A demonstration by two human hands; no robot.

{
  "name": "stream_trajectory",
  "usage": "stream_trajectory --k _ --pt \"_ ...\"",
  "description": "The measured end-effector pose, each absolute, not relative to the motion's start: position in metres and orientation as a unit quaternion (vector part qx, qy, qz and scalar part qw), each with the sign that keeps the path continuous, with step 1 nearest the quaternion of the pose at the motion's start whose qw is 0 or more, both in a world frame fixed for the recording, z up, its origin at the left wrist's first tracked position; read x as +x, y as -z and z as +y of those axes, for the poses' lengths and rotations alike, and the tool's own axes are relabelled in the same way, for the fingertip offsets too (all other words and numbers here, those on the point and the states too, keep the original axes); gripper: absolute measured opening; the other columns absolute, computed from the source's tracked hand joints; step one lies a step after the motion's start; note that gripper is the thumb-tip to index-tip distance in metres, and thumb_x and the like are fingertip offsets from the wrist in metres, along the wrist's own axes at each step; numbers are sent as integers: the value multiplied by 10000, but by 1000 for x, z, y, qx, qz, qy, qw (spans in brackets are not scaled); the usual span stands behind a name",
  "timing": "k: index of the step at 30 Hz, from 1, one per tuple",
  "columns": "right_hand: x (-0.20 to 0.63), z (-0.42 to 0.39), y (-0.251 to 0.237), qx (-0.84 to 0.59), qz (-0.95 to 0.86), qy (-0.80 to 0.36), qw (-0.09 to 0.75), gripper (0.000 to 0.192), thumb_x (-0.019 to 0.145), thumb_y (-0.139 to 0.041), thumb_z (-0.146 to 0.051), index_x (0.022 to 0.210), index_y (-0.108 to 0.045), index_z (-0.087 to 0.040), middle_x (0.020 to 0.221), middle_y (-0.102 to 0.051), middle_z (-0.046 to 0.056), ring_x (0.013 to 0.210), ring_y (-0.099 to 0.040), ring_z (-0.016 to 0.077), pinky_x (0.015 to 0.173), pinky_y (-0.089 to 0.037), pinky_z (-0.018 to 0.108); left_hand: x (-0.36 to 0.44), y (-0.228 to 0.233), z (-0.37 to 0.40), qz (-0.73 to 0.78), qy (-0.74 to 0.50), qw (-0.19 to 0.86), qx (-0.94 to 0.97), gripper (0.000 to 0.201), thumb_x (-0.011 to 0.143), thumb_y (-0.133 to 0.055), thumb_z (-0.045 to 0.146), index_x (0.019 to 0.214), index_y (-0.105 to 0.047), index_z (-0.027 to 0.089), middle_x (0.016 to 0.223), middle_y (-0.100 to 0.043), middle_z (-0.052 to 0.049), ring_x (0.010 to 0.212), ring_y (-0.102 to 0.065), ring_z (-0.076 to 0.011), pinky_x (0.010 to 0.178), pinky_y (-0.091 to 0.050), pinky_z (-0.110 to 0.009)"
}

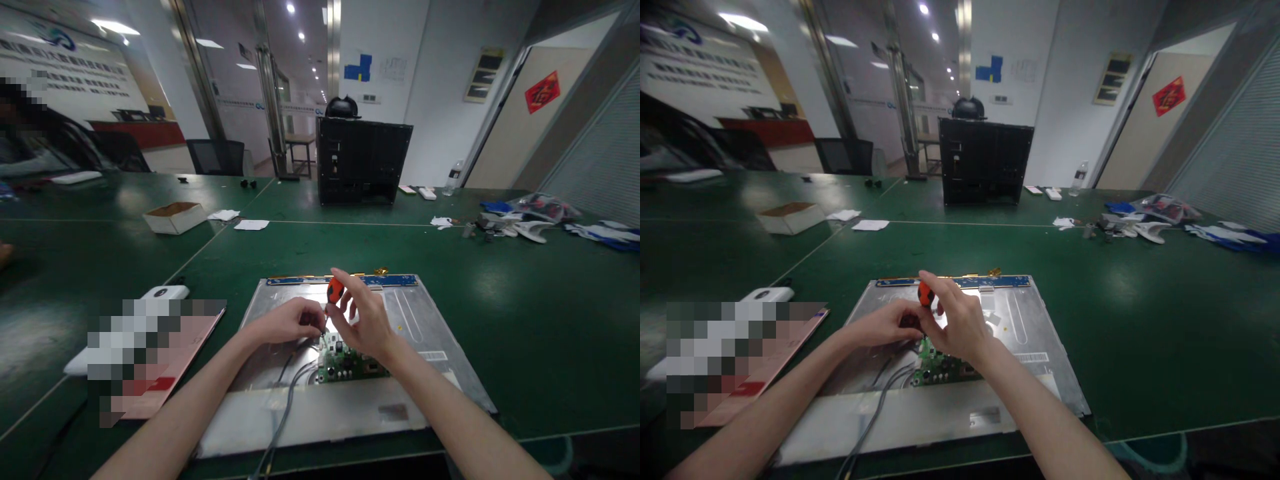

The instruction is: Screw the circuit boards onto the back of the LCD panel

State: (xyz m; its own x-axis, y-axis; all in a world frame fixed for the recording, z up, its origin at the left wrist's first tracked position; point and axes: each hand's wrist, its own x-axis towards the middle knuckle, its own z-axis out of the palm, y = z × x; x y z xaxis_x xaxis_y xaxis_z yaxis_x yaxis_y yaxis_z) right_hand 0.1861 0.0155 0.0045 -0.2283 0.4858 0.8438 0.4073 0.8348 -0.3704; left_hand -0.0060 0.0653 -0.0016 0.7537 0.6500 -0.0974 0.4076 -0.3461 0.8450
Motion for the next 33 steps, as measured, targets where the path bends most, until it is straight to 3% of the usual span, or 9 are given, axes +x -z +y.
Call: stream_trajectory --k 4,12,23,33 --pt "186 15 -5 -282 -786 -38 549 599 903 -498 -148 1460 -305 -249 1034 -633 60 591 -562 84 444 -441 205 -5 1 64 326 -130 483 802 85 718 -661 215 773 -645 152 675 -606 16 640 -546 -142 629 -428 -248" --pt "185 18 -3 -297 -773 -18 561 506 910 -582 -210 1372 -386 -272 943 -612 20 531 -472 71 427 -424 190 -5 -3 64 334 -123 460 814 79 708 -658 200 771 -651 153 718 -639 -1 687 -574 -161 657 -441 -258" --pt "186 16 -2 -291 -782 -47 550 597 893 -511 -156 1447 -311 -246 997 -655 57 578 -582 96 455 -473 214 -5 1 64 328 -126 465 813 81 725 -672 213 779 -647 159 677 -607 20 642 -547 -143 629 -429 -243" --pt "184 19 -3 -295 -770 -11 566 478 902 -578 -223 1342 -395 -258 875 -602 -7 521 -464 72 432 -413 189 -7 4 66 319 -130 464 816 89 721 -651 206 795 -652 157 734 -643 -3 708 -580 -169 679 -447 -268"
